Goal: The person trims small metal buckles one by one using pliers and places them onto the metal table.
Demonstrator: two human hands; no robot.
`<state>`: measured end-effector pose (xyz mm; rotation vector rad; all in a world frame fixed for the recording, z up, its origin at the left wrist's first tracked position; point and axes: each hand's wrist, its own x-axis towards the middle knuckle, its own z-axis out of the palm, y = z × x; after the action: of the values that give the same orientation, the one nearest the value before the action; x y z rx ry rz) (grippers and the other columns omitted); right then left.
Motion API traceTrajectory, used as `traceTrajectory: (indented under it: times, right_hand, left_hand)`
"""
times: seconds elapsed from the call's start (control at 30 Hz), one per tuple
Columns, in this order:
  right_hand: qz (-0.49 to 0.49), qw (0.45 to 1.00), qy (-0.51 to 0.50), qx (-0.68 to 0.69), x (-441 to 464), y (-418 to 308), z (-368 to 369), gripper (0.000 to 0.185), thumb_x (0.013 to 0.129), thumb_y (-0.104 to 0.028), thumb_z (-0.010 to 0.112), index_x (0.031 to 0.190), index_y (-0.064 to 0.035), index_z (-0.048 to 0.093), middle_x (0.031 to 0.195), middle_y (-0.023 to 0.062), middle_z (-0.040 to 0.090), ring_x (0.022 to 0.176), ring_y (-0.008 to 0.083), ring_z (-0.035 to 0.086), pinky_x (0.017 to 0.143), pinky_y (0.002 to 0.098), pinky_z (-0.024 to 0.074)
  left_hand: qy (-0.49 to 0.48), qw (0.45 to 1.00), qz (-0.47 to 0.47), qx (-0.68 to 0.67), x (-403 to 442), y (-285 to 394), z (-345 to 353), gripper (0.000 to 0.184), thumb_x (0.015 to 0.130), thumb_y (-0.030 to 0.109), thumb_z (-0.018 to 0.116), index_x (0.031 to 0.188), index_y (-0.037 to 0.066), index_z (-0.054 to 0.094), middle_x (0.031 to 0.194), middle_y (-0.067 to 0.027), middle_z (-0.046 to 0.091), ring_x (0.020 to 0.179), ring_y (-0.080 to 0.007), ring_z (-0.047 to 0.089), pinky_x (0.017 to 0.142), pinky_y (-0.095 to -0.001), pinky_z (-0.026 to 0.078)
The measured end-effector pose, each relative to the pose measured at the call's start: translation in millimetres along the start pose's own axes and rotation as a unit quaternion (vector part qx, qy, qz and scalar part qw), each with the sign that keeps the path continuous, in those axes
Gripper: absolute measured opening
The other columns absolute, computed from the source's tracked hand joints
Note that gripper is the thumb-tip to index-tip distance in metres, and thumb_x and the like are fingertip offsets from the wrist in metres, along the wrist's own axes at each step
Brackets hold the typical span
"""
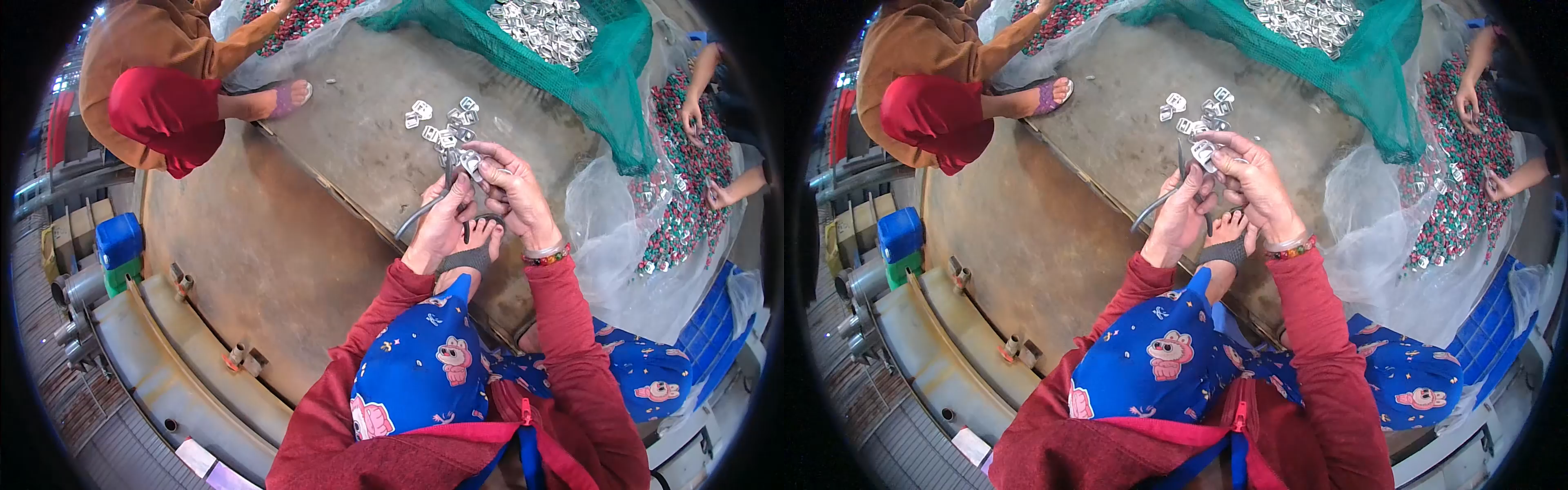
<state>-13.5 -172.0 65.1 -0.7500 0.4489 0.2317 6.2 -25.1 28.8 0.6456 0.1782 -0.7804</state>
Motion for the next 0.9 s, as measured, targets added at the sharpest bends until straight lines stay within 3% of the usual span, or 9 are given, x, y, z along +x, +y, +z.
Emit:
traceTrajectory:
  times: [0.2,0.3,0.4,0.6,0.7,0.73,0.83,0.87,0.9]
  right_hand:
    - [0.001,1.0,0.018,-0.019,-1.6,0.4,2.4,0.028,0.091,-0.007,0.053,0.118,-0.0048,0.058,0.078,-0.0053,0.06,0.048,-0.0029,0.029,0.039,0.0153,0.0195]
    - [0.023,0.998,0.056,-0.032,-3.0,-0.6,13.1,0.028,0.091,-0.007,0.053,0.118,-0.0042,0.057,0.082,-0.0019,0.063,0.049,-0.0025,0.034,0.039,0.0149,0.0208]
    - [0.053,0.992,-0.041,0.107,2.1,15.4,0.6,0.029,0.091,-0.007,0.053,0.119,-0.004,0.056,0.087,0.0032,0.066,0.051,-0.0015,0.042,0.039,0.0145,0.0228]
    - [0.063,0.987,0.013,0.149,0.9,3.3,4.6,0.029,0.09,-0.007,0.054,0.119,-0.0048,0.056,0.082,-0.0003,0.059,0.051,-0.001,0.038,0.039,0.0148,0.0224]
    - [0.001,0.998,-0.002,0.065,5.0,12.8,-24.5,0.031,0.089,-0.006,0.054,0.12,-0.0059,0.056,0.082,0.0004,0.058,0.055,0.0009,0.042,0.039,0.0158,0.0255]
    - [-0.028,0.999,0.029,-0.019,1.4,11.6,-24.9,0.03,0.089,-0.006,0.053,0.119,-0.0063,0.056,0.084,0.0017,0.061,0.063,0.0041,0.049,0.045,0.0189,0.0342]
    - [-0.15,0.936,0.13,-0.289,0.0,13.9,-18.6,0.028,0.09,-0.007,0.052,0.117,-0.007,0.056,0.082,-0.0009,0.06,0.066,0.0057,0.051,0.054,0.021,0.0395]
    - [-0.161,0.921,0.144,-0.325,-1.5,10.8,-15.7,0.027,0.09,-0.006,0.051,0.116,-0.007,0.054,0.083,0.0017,0.061,0.069,0.0094,0.053,0.063,0.0249,0.0423]
    - [-0.163,0.908,0.139,-0.359,0.0,11.5,-20.0,0.028,0.089,-0.006,0.051,0.116,-0.0068,0.053,0.084,0.0046,0.062,0.071,0.0133,0.055,0.065,0.0274,0.0435]
  left_hand:
    - [0.043,0.998,0.043,0.03,3.5,-5.3,-3.8,0.014,0.09,0.016,0.061,0.101,0.01,0.058,0.086,0.0032,0.058,0.068,-0.0029,0.046,0.051,-0.0171,0.033]
    - [0.051,0.997,0.044,0.041,2.9,-3.5,-2.2,0.014,0.089,0.017,0.063,0.1,0.01,0.058,0.086,0.003,0.059,0.068,-0.0031,0.047,0.052,-0.0174,0.035]
    - [0.057,0.996,0.064,-0.004,1.5,-6.7,3.4,0.018,0.087,0.014,0.066,0.102,0.007,0.058,0.09,0.0008,0.061,0.061,-0.0016,0.043,0.05,-0.0165,0.035]
    - [-0.011,0.988,0.074,0.134,4.8,-0.2,9.6,0.018,0.088,0.015,0.064,0.103,0.008,0.057,0.082,0.004,0.056,0.06,-0.0004,0.041,0.051,-0.0149,0.032]
    - [0.02,0.995,0.032,0.091,4.9,0.7,10.0,0.017,0.091,0.017,0.061,0.104,0.007,0.057,0.083,0.0039,0.056,0.064,-0.0018,0.043,0.051,-0.0163,0.033]
    - [0.082,0.989,0.046,0.11,5.8,0.4,13.1,0.018,0.091,0.02,0.06,0.101,0.005,0.057,0.079,0.0044,0.055,0.06,-0.003,0.043,0.05,-0.0185,0.034]
    - [0.125,0.883,0.108,0.438,3.6,7.9,15.2,0.021,0.095,0.02,0.054,0.107,0.003,0.057,0.086,0.0015,0.062,0.058,-0.0014,0.042,0.049,-0.0163,0.034]
    - [0.098,0.844,0.148,0.507,2.4,3.2,4.0,0.026,0.095,0.026,0.051,0.109,0.005,0.058,0.084,-0.0034,0.066,0.053,-0.0077,0.049,0.052,-0.0221,0.04]
    - [0.092,0.818,0.108,0.558,0.2,9.1,10.4,0.027,0.095,0.028,0.051,0.109,0.006,0.058,0.083,-0.0054,0.066,0.054,-0.0105,0.052,0.053,-0.0248,0.041]
